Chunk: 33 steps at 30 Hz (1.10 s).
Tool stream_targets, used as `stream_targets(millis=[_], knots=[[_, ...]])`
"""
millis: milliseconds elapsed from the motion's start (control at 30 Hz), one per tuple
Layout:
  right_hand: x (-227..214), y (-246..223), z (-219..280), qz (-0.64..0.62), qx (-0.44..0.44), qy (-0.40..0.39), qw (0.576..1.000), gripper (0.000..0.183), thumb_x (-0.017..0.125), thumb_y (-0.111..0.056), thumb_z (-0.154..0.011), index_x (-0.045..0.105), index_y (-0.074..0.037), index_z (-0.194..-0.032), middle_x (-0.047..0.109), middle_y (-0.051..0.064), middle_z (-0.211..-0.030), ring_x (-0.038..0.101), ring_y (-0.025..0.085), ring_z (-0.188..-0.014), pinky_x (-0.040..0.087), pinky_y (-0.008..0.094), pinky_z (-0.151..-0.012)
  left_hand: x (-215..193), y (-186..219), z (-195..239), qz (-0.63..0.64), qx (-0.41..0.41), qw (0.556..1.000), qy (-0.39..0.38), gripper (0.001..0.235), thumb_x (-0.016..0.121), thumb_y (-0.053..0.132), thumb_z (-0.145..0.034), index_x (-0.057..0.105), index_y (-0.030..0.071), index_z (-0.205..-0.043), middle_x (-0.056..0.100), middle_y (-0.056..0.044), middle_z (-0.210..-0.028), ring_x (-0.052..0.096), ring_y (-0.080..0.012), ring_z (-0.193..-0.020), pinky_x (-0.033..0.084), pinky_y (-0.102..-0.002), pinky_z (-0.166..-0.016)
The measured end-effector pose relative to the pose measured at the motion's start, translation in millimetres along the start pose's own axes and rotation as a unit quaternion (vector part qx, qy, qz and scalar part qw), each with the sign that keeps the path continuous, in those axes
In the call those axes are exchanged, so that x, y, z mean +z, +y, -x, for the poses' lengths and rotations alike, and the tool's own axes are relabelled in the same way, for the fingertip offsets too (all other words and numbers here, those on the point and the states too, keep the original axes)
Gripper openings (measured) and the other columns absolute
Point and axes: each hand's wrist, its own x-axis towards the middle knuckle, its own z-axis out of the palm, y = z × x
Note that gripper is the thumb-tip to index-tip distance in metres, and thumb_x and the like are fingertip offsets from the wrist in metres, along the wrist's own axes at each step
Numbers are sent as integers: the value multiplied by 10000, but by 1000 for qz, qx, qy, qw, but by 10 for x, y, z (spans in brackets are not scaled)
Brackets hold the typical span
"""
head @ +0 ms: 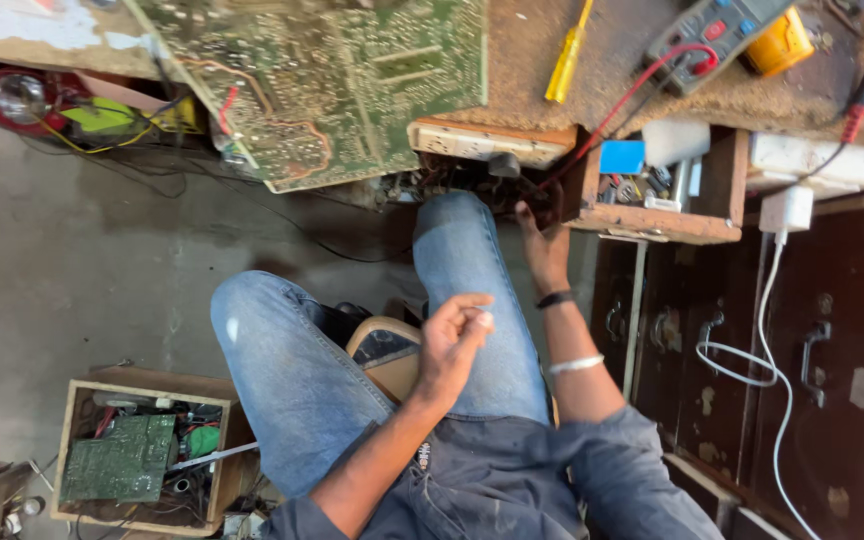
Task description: The person solders components onto a circuit board using a soldering iron and solder wire. They then use a multimeter to test the electrical connections on the board.
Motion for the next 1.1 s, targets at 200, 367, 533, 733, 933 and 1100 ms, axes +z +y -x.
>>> stream_targets(millis=[200, 367, 533, 733, 933, 1100], knots=[[-170, -605, 119, 89, -238, -64, 965, 425, 655, -159, -1032, 499, 23, -1382, 670, 149, -1233, 656, 237, -1141, 527, 382, -923, 11, 208, -114, -41, 52, 998, -23, 322, 686, 148, -975, 649, 11, -1264, 641, 17, -940, 550, -45, -803, 484, -215, -739], [-282, -1400, 1027, 142, -220, -46, 964, 194, 616, -100, -1060, 718, 31, -1162, 743, 74, -982, 697, 136, -809, 566, 250, -717, 33, 396, -355, -265, 118, 957, -15, 742, 773, 186, -813, 459, 46, -1470, 626, -54, -943, 592, -169, -710, 515, -317, -635], [-360, -1723, 1365, 29, -286, -65, 955, 174, 608, -82, -1142, 680, 71, -1183, 702, 88, -933, 635, 122, -789, 530, 214, -770, 375, 563, -739, -284, 280, 917, -5, 289, 673, 208, -1013, 616, 89, -1271, 699, -76, -914, 723, -268, -813, 575, -381, -694], [-420, -1926, 1393, 20, -216, -125, 968, 673, 635, -35, -886, 395, 76, -1506, 604, 138, -1176, 634, 170, -1002, 530, 308, -914, 501, 1182, -297, -259, 364, 895, -2, 162, 585, 245, -1113, 586, 101, -1040, 663, -72, -856, 702, -263, -799, 551, -366, -684], [-404, -2237, 1495, 204, -327, -298, 873, 391, 645, -163, -882, 639, -8, -1241, 664, 174, -1215, 594, 359, -1105, 494, 383, -1013, 581, 1388, 374, 115, 157, 933, -302, 442, 493, 426, -1153, 588, 11, -1038, 643, -66, -924, 600, -159, -788, 493, -288, -749], [-448, -2354, 1462, 253, -286, -193, 904, 131, 721, -186, -954, 684, -91, -871, 528, 81, -739, 572, 307, -691, 450, 432, -614, 233, 1288, 220, 43, 182, 974, -125, 834, 663, 706, -935, 563, -6, -1357, 599, 11, -885, 504, -75, -778, 405, -247, -723]])
